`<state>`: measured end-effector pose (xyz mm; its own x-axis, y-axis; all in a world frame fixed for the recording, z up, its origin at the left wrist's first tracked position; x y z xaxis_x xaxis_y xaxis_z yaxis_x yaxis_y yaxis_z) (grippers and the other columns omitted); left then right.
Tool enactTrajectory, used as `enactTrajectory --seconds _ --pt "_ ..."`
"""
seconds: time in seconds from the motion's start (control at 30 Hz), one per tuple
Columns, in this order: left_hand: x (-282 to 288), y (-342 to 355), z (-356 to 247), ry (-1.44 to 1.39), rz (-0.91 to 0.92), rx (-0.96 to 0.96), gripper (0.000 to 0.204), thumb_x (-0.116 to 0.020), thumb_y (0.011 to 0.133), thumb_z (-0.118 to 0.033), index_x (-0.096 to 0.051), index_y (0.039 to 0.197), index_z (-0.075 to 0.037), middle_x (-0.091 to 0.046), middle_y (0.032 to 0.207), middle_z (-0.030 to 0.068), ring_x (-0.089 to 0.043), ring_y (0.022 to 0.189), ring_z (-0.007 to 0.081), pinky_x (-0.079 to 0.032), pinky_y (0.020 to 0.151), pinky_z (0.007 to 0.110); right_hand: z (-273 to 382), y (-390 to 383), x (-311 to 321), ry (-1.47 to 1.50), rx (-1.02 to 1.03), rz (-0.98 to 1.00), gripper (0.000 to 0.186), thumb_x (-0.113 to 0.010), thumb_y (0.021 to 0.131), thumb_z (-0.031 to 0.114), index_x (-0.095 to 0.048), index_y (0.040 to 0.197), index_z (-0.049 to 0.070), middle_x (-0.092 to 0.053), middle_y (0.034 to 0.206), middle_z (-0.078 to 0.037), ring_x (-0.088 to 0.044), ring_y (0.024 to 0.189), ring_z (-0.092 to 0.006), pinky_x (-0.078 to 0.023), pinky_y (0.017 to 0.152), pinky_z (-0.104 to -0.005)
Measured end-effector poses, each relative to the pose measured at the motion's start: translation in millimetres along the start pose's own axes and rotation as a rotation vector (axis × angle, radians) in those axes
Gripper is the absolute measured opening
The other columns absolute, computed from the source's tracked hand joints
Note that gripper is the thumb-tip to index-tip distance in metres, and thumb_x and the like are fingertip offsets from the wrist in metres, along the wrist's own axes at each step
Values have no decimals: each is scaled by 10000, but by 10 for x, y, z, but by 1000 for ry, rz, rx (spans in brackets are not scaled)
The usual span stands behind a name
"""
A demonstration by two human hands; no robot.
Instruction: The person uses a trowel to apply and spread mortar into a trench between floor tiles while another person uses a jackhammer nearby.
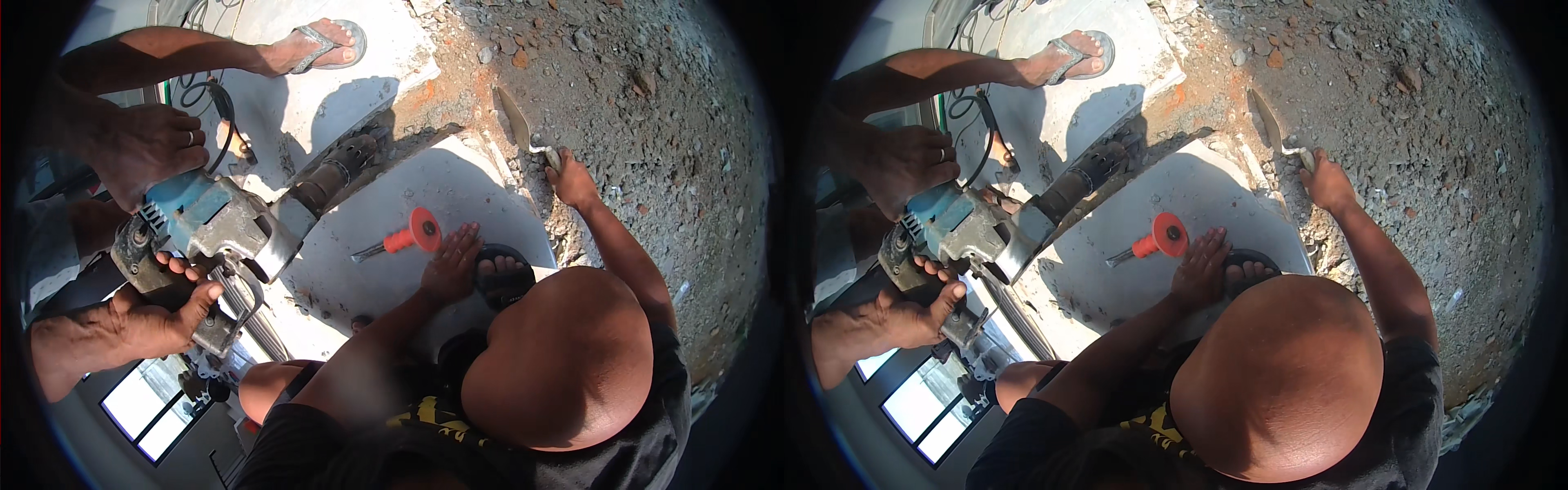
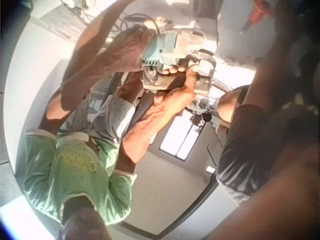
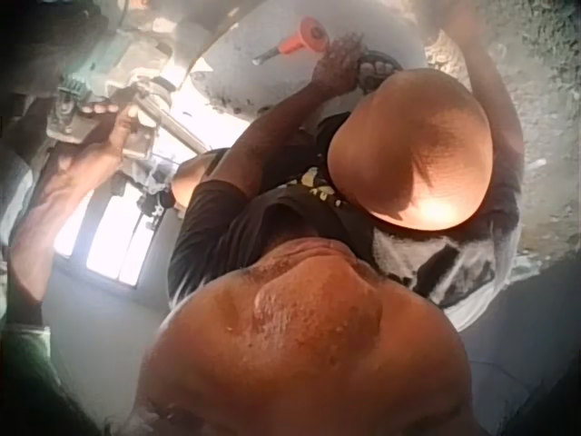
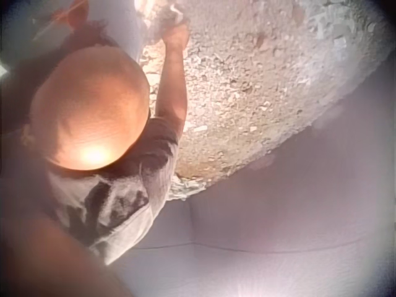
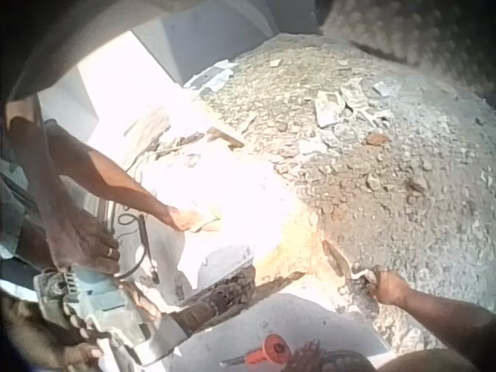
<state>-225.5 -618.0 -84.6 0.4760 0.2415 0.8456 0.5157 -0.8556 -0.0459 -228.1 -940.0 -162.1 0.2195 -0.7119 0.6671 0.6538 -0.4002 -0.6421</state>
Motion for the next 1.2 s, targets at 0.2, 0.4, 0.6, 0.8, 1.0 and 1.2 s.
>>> enactTrajectory --seconds 0.2,0.4,0.6,0.8,1.0,1.2 --pt "-28 -15 -2 21 10 2 459 -537 919 -106 -541 1365 2 -460 1542 216 -437 1449 351 -307 1212 494 -15 -3 -7 5 -4 32 601 -641 947 304 -428 1402 -26 -673 1106 -348 -659 1077 -476 -515 975 -512" --pt "-17 -11 -4 23 3 -4 444 -531 924 -88 -541 1359 6 -467 1536 218 -449 1439 355 -314 1206 498 -70 40 -86 7 -3 32 594 -630 957 316 -426 1404 -18 -667 1122 -350 -647 1103 -476 -509 985 -512" --pt "3 -11 0 14 9 1 453 -543 920 -90 -532 1362 11 -460 1538 225 -446 1439 363 -315 1204 503 -73 47 -131 33 -8 40 629 -625 965 333 -400 1444 -5 -666 1139 -344 -643 1121 -474 -509 994 -507" --pt "12 12 -30 2 45 8 480 -548 921 -99 -505 1385 15 -427 1560 230 -415 1460 363 -296 1216 510 -111 54 -162 34 -14 55 673 -615 972 333 -362 1476 -35 -654 1157 -362 -636 1131 -483 -504 1004 -506" --pt "-3 -10 -8 22 35 4 496 -558 919 -110 -500 1395 17 -411 1573 224 -398 1472 361 -290 1220 511 -96 39 -169 45 -14 45 655 -605 979 323 -367 1464 -48 -649 1156 -370 -632 1128 -491 -498 1005 -509" --pt "-19 -18 -6 18 39 5 500 -553 916 -102 -498 1398 18 -409 1576 219 -395 1474 361 -284 1223 510 -135 69 -210 48 -4 63 632 -596 984 322 -379 1449 -47 -649 1156 -368 -627 1134 -491 -494 1001 -515"
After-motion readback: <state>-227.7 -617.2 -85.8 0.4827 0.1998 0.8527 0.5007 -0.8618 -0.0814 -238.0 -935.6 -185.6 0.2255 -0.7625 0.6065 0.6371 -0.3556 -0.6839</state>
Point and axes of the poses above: each hand's wrist, its own y-axis towards the middle knuckle, its own x-axis out of the back of the hand, z = x × y, the point moved 4 cm from there along y, towards the middle knuckle
